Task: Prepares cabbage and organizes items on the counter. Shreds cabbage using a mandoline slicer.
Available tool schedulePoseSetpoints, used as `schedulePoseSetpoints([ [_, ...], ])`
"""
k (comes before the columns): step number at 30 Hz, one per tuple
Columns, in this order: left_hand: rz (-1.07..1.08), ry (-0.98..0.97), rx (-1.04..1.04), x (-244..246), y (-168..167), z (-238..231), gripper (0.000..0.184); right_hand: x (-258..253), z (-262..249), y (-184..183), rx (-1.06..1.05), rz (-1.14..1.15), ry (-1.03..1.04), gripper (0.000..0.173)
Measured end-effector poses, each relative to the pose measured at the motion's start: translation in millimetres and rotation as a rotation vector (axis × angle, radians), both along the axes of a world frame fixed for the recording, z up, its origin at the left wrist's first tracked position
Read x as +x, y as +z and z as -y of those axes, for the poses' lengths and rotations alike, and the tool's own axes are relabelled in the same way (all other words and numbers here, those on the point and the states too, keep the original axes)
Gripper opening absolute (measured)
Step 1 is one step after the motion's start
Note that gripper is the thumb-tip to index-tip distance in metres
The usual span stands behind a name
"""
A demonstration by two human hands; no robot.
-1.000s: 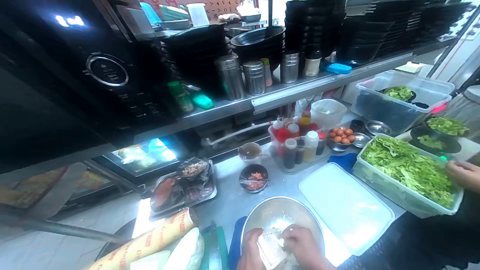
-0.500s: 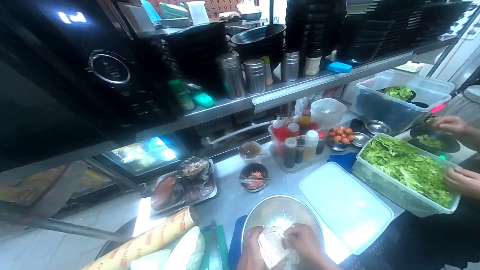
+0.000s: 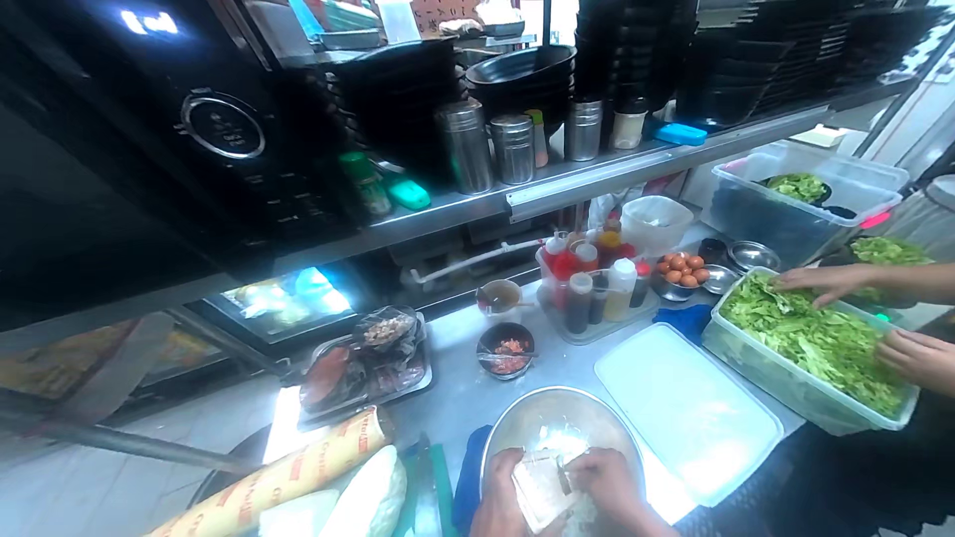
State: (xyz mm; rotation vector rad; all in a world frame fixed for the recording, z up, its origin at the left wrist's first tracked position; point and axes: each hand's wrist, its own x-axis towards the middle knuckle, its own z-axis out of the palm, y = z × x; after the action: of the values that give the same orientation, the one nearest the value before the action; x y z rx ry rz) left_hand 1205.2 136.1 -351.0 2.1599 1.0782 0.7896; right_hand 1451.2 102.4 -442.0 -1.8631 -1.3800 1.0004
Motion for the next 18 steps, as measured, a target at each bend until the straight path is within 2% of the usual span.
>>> schedulePoseSetpoints([
  [6, 0.0, 0.0, 0.022, 2, -1, -1, 0.106, -20, 0, 50, 0.229, -0.023, 0.1, 0.012],
  [8, 0.006, -0.005, 0.017, 2, 3, -2, 0.105, -21, 0, 49, 0.274, 0.043, 0.136, 0.014],
  [11, 0.004, -0.003, 0.026, 2, 3, -1, 0.104, -16, -2, 29, 0.21, 0.097, 0.09, 0.014],
  [13, 0.002, -0.002, 0.032, 1, 2, -1, 0.105, -15, -3, 27, 0.156, 0.071, 0.051, 0.012],
  [16, -0.014, 0.003, 0.038, 1, 1, -2, 0.106, -22, -3, 43, 0.193, -0.003, 0.027, 0.007],
  [18, -0.016, 0.005, 0.037, 2, -1, -2, 0.106, -22, -3, 41, 0.192, -0.029, 0.005, 0.006],
])
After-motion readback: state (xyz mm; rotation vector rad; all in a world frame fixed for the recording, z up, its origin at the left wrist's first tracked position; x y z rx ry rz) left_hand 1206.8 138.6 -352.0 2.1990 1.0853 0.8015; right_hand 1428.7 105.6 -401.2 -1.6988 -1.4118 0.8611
